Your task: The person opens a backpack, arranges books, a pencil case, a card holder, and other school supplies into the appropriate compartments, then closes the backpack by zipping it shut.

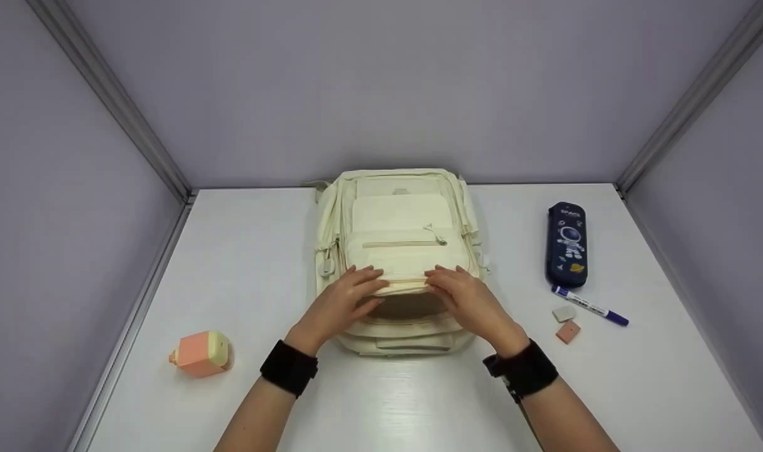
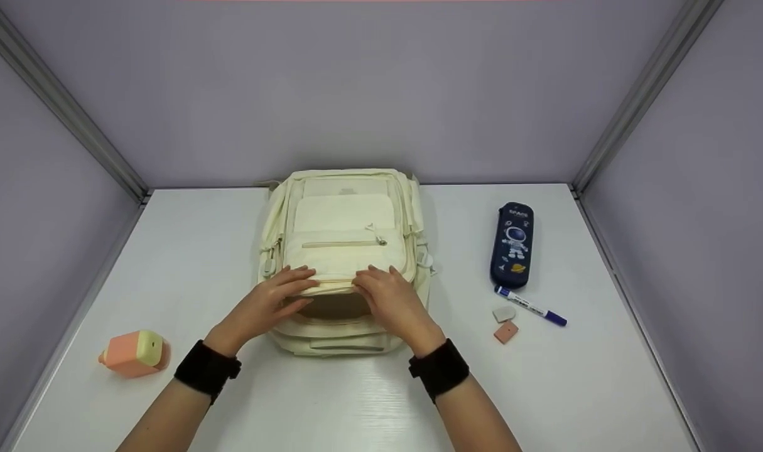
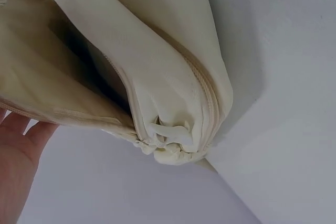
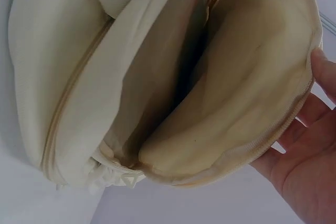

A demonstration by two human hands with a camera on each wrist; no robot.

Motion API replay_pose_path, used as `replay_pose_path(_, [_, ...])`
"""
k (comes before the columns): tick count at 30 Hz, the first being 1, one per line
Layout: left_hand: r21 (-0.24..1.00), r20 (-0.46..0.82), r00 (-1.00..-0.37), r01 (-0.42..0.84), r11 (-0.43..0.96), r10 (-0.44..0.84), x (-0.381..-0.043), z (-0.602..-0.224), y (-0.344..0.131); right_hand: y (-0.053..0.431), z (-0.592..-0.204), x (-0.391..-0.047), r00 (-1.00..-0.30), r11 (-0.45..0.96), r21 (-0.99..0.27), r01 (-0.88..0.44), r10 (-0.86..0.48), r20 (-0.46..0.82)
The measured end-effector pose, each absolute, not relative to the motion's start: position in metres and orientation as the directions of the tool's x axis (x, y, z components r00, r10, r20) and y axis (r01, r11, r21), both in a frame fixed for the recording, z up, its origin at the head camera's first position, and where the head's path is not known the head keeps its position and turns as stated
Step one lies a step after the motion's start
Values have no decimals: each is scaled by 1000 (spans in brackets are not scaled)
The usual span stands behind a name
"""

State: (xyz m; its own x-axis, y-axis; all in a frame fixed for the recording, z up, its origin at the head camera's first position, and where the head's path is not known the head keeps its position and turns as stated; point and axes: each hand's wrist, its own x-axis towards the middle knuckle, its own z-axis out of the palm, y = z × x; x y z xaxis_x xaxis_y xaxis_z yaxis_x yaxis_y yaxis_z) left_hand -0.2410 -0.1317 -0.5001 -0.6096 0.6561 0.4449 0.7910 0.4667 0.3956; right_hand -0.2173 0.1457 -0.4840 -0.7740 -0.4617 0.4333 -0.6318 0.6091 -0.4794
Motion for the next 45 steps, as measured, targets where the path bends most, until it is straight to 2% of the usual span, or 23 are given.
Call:
replay_pose_path(5, [389,467,-631,776,496,620,-240,-495,-131,144,-478,-219,-762,617,-456,-642,-451,465])
replay_pose_path(13, [339,544,-620,779,528,565,-243,-490,-126,146,-473,-220,-768,627,-450,-636,-464,440])
replay_pose_path(21, [347,549,-662,736,582,510,-247,-479,-118,154,-474,-222,-750,606,-447,-658,-470,466])
replay_pose_path(30, [419,450,-774,623,660,445,-248,-456,-116,169,-473,-223,-810,667,-482,-569,-354,466])
replay_pose_path(37, [471,387,-816,576,668,430,-251,-434,-117,173,-464,-231,-847,688,-519,-507,-286,448])
replay_pose_path(45, [520,361,-842,538,663,401,-268,-420,-117,172,-444,-258,-861,693,-534,-484,-266,434])
